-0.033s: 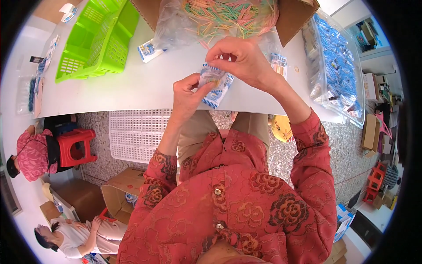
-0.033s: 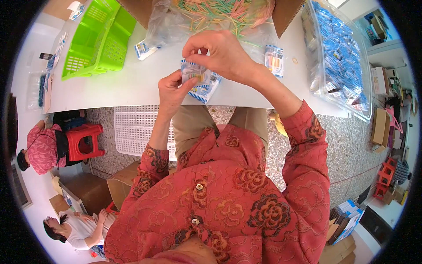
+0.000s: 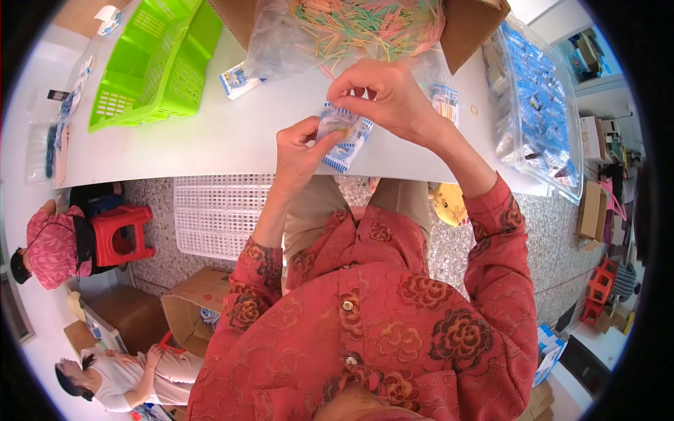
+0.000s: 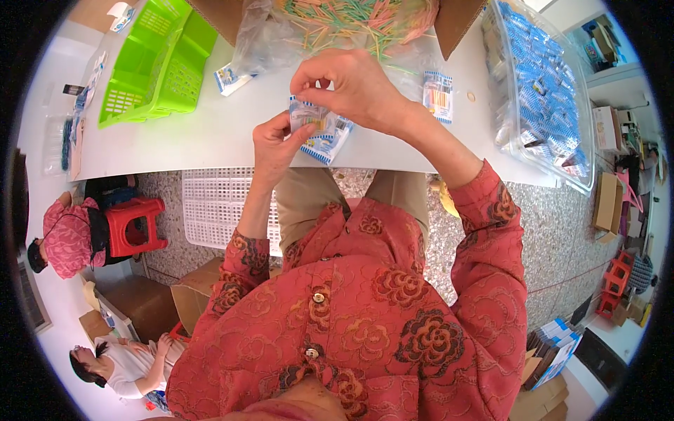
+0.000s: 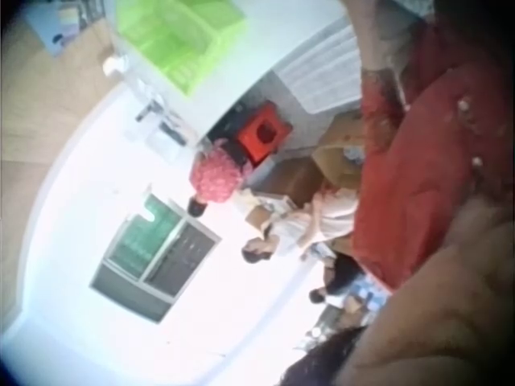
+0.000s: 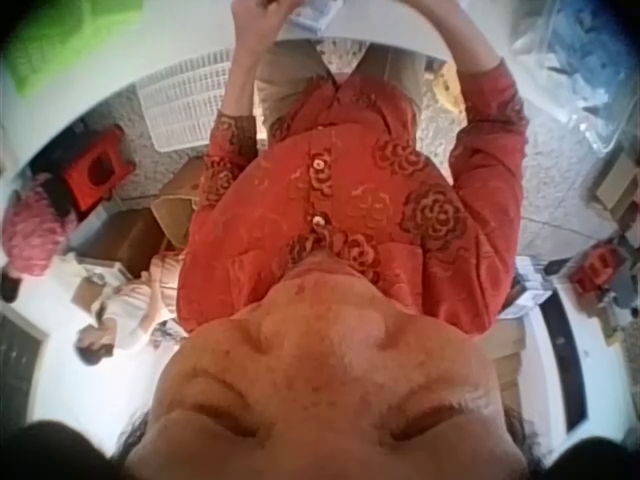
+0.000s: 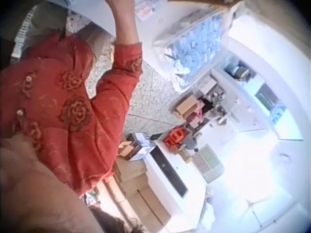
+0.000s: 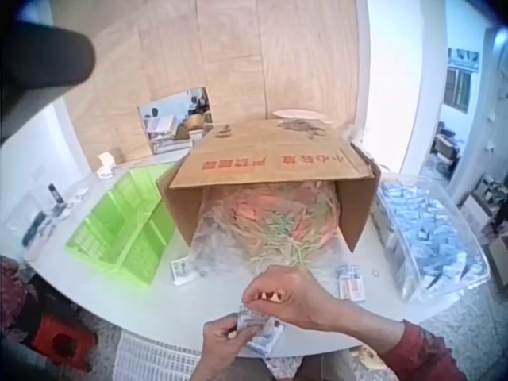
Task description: Packaging small quantities of colorful rubber bands into plastic packets.
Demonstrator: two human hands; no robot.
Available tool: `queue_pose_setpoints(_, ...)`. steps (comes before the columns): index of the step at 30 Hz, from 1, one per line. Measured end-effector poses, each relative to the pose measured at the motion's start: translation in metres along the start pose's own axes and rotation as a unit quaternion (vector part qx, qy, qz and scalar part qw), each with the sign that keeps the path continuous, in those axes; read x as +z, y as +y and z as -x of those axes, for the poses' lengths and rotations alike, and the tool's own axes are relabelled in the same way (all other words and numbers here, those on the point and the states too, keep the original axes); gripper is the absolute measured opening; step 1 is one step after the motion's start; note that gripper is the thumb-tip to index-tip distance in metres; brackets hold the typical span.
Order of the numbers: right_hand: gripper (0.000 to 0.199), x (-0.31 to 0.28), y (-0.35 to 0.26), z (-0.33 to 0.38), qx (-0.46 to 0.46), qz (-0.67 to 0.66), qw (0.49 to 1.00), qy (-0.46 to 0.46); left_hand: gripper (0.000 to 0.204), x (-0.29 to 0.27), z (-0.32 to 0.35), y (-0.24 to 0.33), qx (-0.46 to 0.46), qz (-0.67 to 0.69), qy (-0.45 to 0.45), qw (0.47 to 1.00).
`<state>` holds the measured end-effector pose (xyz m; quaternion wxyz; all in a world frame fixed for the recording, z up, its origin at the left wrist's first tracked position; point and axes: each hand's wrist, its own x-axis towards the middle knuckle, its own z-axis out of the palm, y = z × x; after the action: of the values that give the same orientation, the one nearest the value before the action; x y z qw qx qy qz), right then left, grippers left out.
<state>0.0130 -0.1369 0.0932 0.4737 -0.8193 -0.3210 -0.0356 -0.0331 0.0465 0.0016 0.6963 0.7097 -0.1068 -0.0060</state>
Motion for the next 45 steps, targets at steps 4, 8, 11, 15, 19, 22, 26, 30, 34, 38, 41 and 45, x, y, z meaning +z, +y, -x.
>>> queue_pose_setpoints(4, 0.015, 0.004, 0.011, 0.001, -0.117, 0.086, 0.989, 0.031, 0.015, 0.003, 0.002, 0.002, -0.023, 0.079, 0.01, 0.997)
queue_pose_setpoints(8, 0.024, 0.008, 0.017, 0.008, -0.144, 0.112, 0.983, 0.028, 0.017, 0.003, 0.0, 0.005, -0.016, 0.114, 0.011, 0.993)
queue_pose_setpoints(11, 0.031, 0.008, 0.01, 0.015, -0.105, 0.07, 0.992, -0.024, 0.017, 0.003, 0.001, 0.004, -0.011, 0.114, 0.014, 0.993)
queue_pose_setpoints(15, 0.031, 0.004, 0.016, 0.03, 0.107, -0.215, 0.971, -0.004, 0.017, 0.012, 0.0, 0.01, -0.012, 0.16, 0.026, 0.987)
queue_pose_setpoints(19, 0.028, 0.015, 0.032, 0.058, 0.148, -0.194, 0.97, -0.015, 0.015, 0.021, 0.001, 0.012, -0.037, 0.003, -0.014, 0.999)
queue_pose_setpoints(22, 0.026, 0.03, 0.037, 0.078, 0.179, -0.218, 0.958, 0.056, 0.013, 0.038, 0.007, 0.006, -0.044, 0.049, 0.019, 0.998)
queue_pose_setpoints(26, 0.024, 0.026, 0.054, 0.112, 0.246, -0.236, 0.935, 0.093, 0.012, 0.053, 0.009, 0.0, -0.06, 0.074, 0.015, 0.995)
queue_pose_setpoints(30, 0.025, -0.009, 0.093, 0.146, 0.325, -0.159, 0.927, 0.099, 0.014, 0.038, 0.006, -0.008, 0.008, -0.09, -0.024, 0.996)
queue_pose_setpoints(34, 0.025, -0.051, 0.121, 0.162, 0.311, -0.129, 0.935, 0.112, 0.022, 0.014, 0.002, -0.028, 0.061, -0.195, 0.078, 0.976)
queue_pose_setpoints(38, 0.028, -0.075, 0.138, 0.163, 0.323, -0.002, 0.942, 0.089, 0.03, 0.006, -0.001, -0.039, 0.091, -0.281, 0.114, 0.948)
queue_pose_setpoints(41, 0.032, -0.065, 0.149, 0.162, 0.321, 0.14, 0.919, 0.182, 0.038, 0.008, 0.001, -0.045, 0.085, -0.371, 0.104, 0.919)
queue_pose_setpoints(45, 0.035, -0.049, 0.124, 0.151, 0.249, 0.245, 0.901, 0.258, 0.043, 0.009, 0.006, -0.044, 0.081, -0.406, 0.069, 0.907)
